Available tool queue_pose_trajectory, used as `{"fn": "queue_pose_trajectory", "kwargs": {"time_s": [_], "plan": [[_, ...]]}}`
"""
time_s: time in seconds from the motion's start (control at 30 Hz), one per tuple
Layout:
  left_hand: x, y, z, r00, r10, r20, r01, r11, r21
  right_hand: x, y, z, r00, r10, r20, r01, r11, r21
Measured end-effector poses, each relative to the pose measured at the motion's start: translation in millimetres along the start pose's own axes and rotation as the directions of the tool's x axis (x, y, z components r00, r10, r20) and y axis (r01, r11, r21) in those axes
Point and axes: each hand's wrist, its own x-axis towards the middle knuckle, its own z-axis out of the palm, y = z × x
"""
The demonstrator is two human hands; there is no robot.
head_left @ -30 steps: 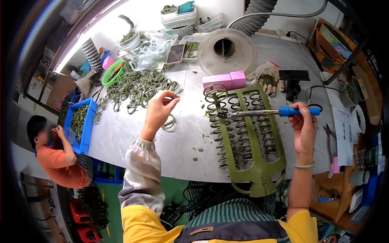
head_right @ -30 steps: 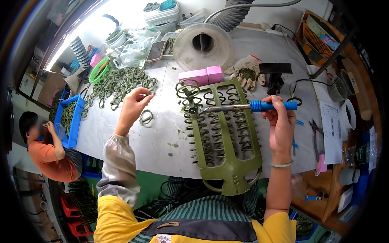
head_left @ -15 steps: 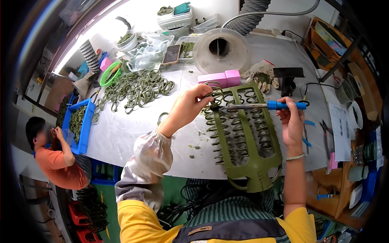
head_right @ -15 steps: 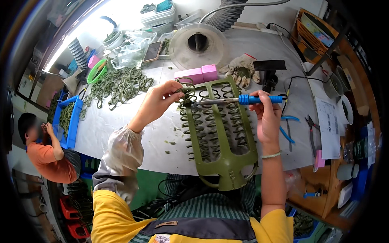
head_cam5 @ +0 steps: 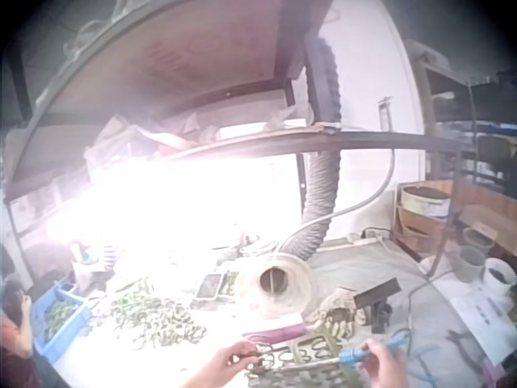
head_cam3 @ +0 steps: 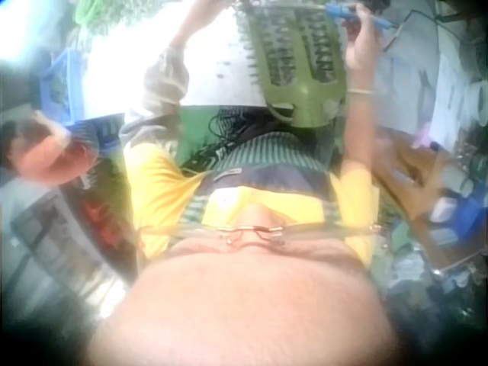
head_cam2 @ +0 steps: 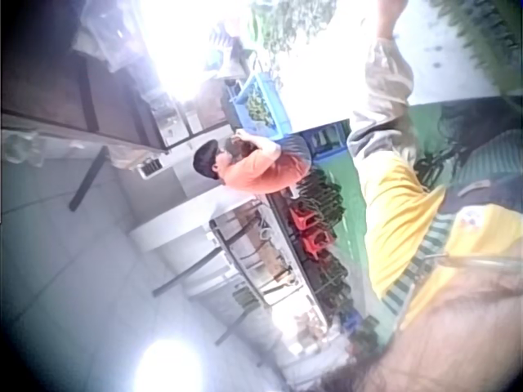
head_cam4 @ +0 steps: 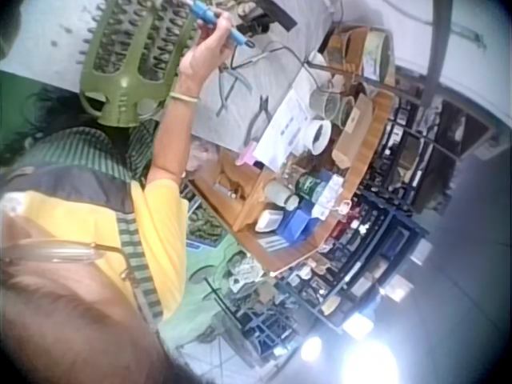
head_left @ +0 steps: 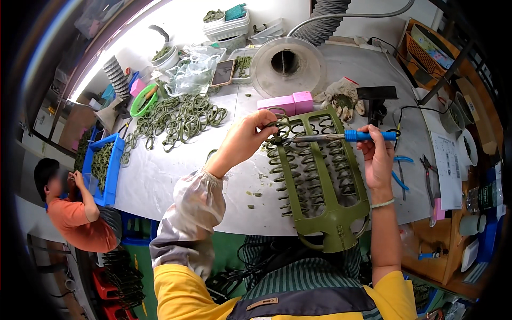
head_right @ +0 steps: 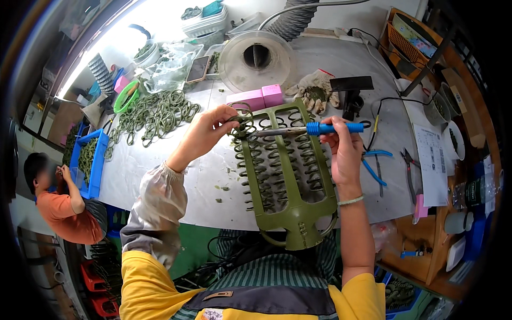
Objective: The person assembles small circular components onto a large green specialized rack using a soldering iron and pliers. The person picks up individual rings by hand from a pile, positions them on the rack, and applies the soldering iron to secure them, occasionally using pliers to adjust the components.
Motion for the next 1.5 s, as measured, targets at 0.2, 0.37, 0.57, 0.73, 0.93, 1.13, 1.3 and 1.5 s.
{"fn": "queue_pose_trajectory", "kwargs": {"time_s": [0.2,0.37,0.57,0.73,0.93,1.13,1.3,1.5], "plan": [[1,0,1,1.0,0.01,0.019,-0.009,0.999,-0.039,-3,-10,1,1.0,-0.022,-0.005,0.022,0.999,-0.043],[-1,-2,-1,1.0,0.011,0.011,-0.011,1.0,-0.002,-8,-26,-3,0.999,-0.045,-0.026,0.043,0.996,-0.074],[-8,16,-15,0.996,0.025,-0.09,-0.03,0.998,-0.059,-13,-39,-8,0.999,-0.032,-0.038,0.03,0.998,-0.059],[-50,-69,-44,0.898,-0.212,-0.385,0.39,0.788,0.476,-16,-39,-6,1.0,-0.019,-0.024,0.018,0.999,-0.047],[-97,-125,-13,0.914,-0.141,-0.381,0.394,0.539,0.745,-18,-40,-3,1.0,-0.02,-0.007,0.019,0.998,-0.053],[-84,-71,-30,0.906,-0.145,-0.398,0.321,0.85,0.419,-20,-42,-6,1.0,-0.023,-0.019,0.022,0.998,-0.062],[-63,9,-18,0.965,-0.251,-0.081,0.23,0.952,-0.203,-21,-38,-8,0.999,-0.028,-0.025,0.026,0.996,-0.086],[-38,25,-3,0.996,-0.069,-0.057,0.064,0.994,-0.083,-20,-27,-6,1.0,-0.012,-0.01,0.012,0.997,-0.07]]}}
